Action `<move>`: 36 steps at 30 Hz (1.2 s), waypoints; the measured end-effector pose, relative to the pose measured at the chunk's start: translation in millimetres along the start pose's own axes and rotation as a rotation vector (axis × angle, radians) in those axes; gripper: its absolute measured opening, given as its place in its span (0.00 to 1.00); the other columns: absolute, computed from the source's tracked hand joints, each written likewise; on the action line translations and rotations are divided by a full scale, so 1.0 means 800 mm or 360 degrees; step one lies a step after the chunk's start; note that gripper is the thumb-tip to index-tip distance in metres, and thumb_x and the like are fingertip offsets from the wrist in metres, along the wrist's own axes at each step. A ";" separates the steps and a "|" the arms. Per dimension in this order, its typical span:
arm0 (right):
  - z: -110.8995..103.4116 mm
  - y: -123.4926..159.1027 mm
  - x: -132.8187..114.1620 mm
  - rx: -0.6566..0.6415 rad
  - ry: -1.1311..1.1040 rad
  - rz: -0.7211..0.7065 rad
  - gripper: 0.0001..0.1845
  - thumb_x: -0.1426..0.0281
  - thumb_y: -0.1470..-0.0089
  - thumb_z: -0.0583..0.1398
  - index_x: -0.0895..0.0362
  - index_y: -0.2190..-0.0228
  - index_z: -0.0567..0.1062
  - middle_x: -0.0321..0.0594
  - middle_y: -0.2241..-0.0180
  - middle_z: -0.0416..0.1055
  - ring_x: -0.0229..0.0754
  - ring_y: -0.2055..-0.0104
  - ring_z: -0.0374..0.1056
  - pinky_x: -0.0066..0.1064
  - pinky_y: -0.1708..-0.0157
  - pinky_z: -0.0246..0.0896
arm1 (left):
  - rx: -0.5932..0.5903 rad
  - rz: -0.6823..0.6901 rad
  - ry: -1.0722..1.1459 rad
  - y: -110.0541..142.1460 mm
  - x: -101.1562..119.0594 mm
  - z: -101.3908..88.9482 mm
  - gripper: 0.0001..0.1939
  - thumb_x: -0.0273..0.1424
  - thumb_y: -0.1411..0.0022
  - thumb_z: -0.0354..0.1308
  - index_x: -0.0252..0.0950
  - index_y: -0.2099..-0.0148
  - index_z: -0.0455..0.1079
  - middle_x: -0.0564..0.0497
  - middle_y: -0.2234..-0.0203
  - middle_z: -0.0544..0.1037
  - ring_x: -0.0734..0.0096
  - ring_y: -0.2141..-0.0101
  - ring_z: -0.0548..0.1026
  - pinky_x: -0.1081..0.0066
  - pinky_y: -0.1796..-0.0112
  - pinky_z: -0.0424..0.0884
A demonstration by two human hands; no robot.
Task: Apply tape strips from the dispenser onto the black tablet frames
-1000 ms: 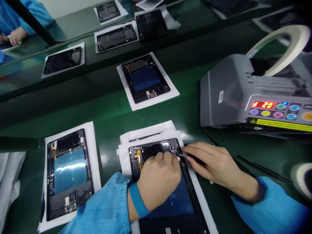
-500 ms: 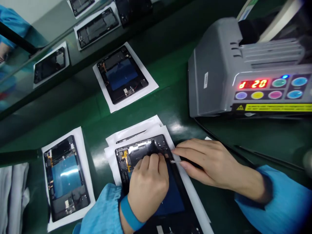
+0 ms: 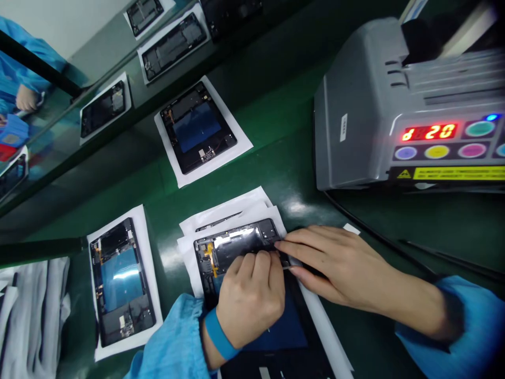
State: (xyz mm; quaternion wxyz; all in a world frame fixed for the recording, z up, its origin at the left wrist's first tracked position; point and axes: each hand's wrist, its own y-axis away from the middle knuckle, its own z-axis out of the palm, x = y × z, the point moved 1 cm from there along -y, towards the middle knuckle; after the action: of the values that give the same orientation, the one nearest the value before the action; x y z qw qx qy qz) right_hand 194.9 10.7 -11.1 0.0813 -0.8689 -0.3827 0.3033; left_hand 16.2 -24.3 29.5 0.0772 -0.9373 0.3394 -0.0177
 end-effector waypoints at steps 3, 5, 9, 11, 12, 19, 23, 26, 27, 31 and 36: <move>0.001 -0.001 -0.002 -0.0049 0.0023 -0.0018 0.18 0.68 0.36 0.50 0.58 0.53 0.75 0.43 0.59 0.75 0.41 0.61 0.70 0.35 0.62 0.66 | 0.0011 -0.0018 0.0034 0.000 -0.001 0.000 0.12 0.20 0.34 0.46 0.24 0.57 0.71 0.45 0.71 0.74 0.64 0.74 0.71 0.65 0.75 0.69; 0.002 -0.001 -0.004 -0.0079 0.0075 -0.0037 0.18 0.67 0.36 0.50 0.58 0.53 0.76 0.44 0.59 0.74 0.42 0.61 0.69 0.35 0.63 0.64 | 0.0002 -0.0038 0.0060 0.000 -0.002 0.001 0.12 0.20 0.34 0.46 0.24 0.57 0.71 0.44 0.71 0.74 0.65 0.74 0.71 0.65 0.75 0.70; 0.005 0.000 -0.009 -0.0137 0.0213 -0.0048 0.20 0.65 0.37 0.51 0.60 0.50 0.75 0.45 0.58 0.74 0.43 0.62 0.66 0.37 0.65 0.61 | 0.0006 -0.0057 0.0103 0.002 -0.007 0.002 0.12 0.20 0.34 0.46 0.24 0.56 0.71 0.45 0.71 0.74 0.64 0.73 0.71 0.66 0.74 0.70; 0.007 0.000 -0.011 -0.0161 0.0248 -0.0047 0.21 0.65 0.37 0.51 0.60 0.49 0.74 0.45 0.58 0.74 0.44 0.62 0.65 0.37 0.65 0.60 | 0.0008 -0.0075 0.0121 0.004 -0.009 0.002 0.11 0.20 0.34 0.47 0.25 0.57 0.71 0.45 0.71 0.74 0.65 0.73 0.71 0.65 0.73 0.70; 0.007 -0.001 -0.011 -0.0165 0.0253 -0.0043 0.21 0.64 0.37 0.51 0.60 0.49 0.74 0.45 0.58 0.73 0.44 0.62 0.65 0.37 0.65 0.59 | 0.0004 -0.0085 0.0127 0.005 -0.010 0.003 0.11 0.20 0.34 0.48 0.26 0.57 0.72 0.46 0.71 0.74 0.65 0.73 0.71 0.65 0.72 0.71; 0.008 0.000 -0.014 -0.0073 0.0243 -0.0126 0.19 0.65 0.37 0.52 0.61 0.53 0.75 0.43 0.62 0.74 0.43 0.62 0.65 0.36 0.62 0.59 | -0.0069 0.0015 0.0022 0.003 -0.016 -0.003 0.11 0.20 0.34 0.47 0.26 0.58 0.71 0.46 0.72 0.73 0.65 0.73 0.71 0.66 0.73 0.68; 0.010 0.005 -0.020 -0.0056 0.0401 -0.0242 0.19 0.67 0.37 0.53 0.66 0.53 0.75 0.45 0.63 0.74 0.45 0.62 0.66 0.39 0.58 0.60 | -0.0115 0.0226 -0.0129 0.005 -0.017 -0.009 0.11 0.20 0.35 0.48 0.23 0.58 0.72 0.45 0.70 0.73 0.66 0.72 0.72 0.67 0.73 0.67; 0.009 0.004 -0.023 -0.0074 0.0414 -0.0271 0.20 0.66 0.37 0.53 0.66 0.52 0.74 0.45 0.64 0.75 0.45 0.63 0.66 0.39 0.59 0.60 | -0.0201 0.0279 -0.0246 0.014 -0.015 -0.012 0.15 0.22 0.33 0.48 0.20 0.50 0.71 0.39 0.61 0.75 0.62 0.63 0.75 0.65 0.65 0.70; 0.008 0.003 -0.024 -0.0087 0.0415 -0.0269 0.20 0.65 0.37 0.53 0.66 0.52 0.75 0.45 0.63 0.75 0.45 0.62 0.66 0.39 0.59 0.60 | -0.0243 0.0271 -0.0279 0.017 -0.015 -0.012 0.17 0.22 0.33 0.48 0.20 0.47 0.71 0.38 0.58 0.75 0.61 0.61 0.75 0.64 0.62 0.71; 0.007 -0.001 -0.030 -0.0127 0.0499 -0.0261 0.20 0.64 0.38 0.54 0.67 0.53 0.74 0.46 0.63 0.75 0.46 0.63 0.67 0.40 0.60 0.62 | -0.0314 0.0179 -0.0348 0.031 -0.014 -0.010 0.20 0.24 0.31 0.46 0.24 0.41 0.68 0.39 0.51 0.73 0.59 0.55 0.73 0.62 0.57 0.71; 0.008 -0.002 -0.032 -0.0050 0.0387 -0.0145 0.15 0.68 0.38 0.55 0.64 0.54 0.73 0.45 0.64 0.76 0.41 0.65 0.70 0.33 0.66 0.65 | -0.0267 0.0170 -0.0281 0.038 -0.018 -0.005 0.21 0.25 0.31 0.46 0.26 0.40 0.68 0.41 0.49 0.72 0.58 0.53 0.72 0.60 0.55 0.71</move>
State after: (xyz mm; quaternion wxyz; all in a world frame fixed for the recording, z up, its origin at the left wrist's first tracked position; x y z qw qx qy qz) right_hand 176.3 -6.9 -3.7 0.1273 -0.8821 -0.4138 0.1857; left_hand -14.3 -38.7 28.8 0.0289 -0.9189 0.3811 0.0976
